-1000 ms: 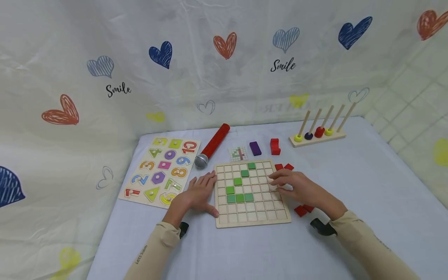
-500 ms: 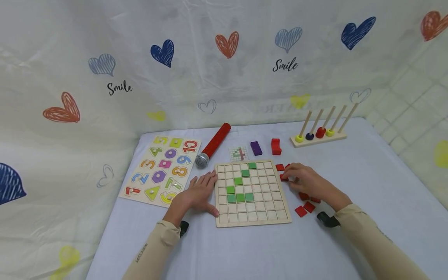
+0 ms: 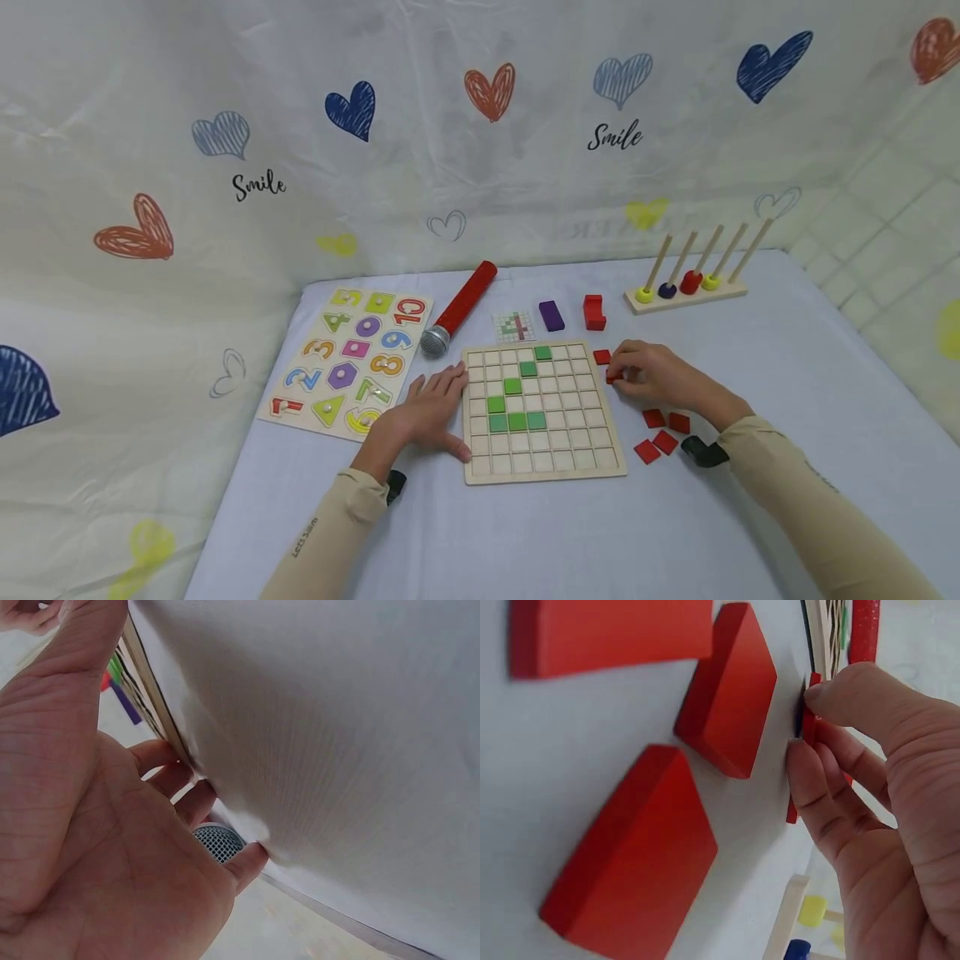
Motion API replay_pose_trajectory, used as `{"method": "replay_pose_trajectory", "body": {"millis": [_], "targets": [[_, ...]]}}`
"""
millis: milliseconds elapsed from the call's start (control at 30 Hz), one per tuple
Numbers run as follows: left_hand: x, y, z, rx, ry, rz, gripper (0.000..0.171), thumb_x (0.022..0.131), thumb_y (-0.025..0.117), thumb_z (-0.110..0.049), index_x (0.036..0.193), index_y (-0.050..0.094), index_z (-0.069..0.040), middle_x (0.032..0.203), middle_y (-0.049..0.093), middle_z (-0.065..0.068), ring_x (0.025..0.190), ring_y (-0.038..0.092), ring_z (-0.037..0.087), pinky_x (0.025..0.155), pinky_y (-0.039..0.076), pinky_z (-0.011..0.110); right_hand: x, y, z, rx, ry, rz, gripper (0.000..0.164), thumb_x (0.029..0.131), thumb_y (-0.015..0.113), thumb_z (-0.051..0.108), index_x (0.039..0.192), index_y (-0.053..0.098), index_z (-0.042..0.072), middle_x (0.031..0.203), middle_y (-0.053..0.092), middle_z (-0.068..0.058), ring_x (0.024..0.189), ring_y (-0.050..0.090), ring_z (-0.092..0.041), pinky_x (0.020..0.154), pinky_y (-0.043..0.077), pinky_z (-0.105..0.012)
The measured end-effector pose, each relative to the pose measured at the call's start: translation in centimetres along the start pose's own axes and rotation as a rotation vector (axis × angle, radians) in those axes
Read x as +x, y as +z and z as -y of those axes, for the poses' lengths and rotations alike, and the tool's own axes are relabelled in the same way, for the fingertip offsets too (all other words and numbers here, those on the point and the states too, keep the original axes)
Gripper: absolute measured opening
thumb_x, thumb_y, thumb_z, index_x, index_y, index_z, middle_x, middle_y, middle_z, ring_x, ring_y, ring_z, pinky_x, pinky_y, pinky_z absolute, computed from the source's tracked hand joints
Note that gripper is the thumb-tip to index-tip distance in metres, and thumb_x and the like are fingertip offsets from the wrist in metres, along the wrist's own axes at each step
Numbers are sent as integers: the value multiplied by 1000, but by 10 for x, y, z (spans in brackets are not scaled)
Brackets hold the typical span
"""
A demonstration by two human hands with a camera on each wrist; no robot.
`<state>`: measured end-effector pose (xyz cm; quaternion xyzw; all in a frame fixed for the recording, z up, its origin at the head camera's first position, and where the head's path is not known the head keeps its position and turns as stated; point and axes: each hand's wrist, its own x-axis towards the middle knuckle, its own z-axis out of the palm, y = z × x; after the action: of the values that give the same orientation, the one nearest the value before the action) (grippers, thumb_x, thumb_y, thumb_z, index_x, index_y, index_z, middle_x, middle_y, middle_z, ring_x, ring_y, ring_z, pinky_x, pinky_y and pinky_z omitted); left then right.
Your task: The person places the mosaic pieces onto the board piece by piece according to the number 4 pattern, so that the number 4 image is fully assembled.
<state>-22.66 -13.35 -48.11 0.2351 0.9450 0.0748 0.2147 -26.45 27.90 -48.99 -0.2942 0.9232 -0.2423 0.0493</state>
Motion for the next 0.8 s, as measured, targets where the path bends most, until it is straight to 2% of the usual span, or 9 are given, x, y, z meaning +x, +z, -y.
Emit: {"method": "replay_pose_trajectory", "body": {"millis": [233,433,567,800], "targets": [[-1,-1,-2,5,4,-1,127,78,89,-62,171,19,-11,181,15,11,168,16,34,135,14,66,3,-3,4,19,-52,-55,19,90,81,0,102,79,14,107,70,-1,92,64,-16,78,62,-24],[0,0,-2,8,7,-2,127,78,89,-63,171,19,-11,181,15,11,168,16,33,136,14,66,8,-3,10,34,-104,-56,19,90,83,0,104,80,12,107,70,-1,90,65,-13,78,63,-25],[0,0,-2,3,3,-2,128,77,89,-63,171,18,-11,182,14,11,168,15,33,136,13,65,12,-3,14,37,-133,-60,19,90,82,-1,105,80,11,108,70,-2,91,65,-19,77,63,-28],[-1,1,-2,0,-1,-9,129,77,89,-63,171,18,-11,182,14,11,168,15,33,136,13,66,25,0,21,54,-108,-19,17,93,81,2,107,80,12,110,69,-1,93,62,-22,75,59,-25]]}}
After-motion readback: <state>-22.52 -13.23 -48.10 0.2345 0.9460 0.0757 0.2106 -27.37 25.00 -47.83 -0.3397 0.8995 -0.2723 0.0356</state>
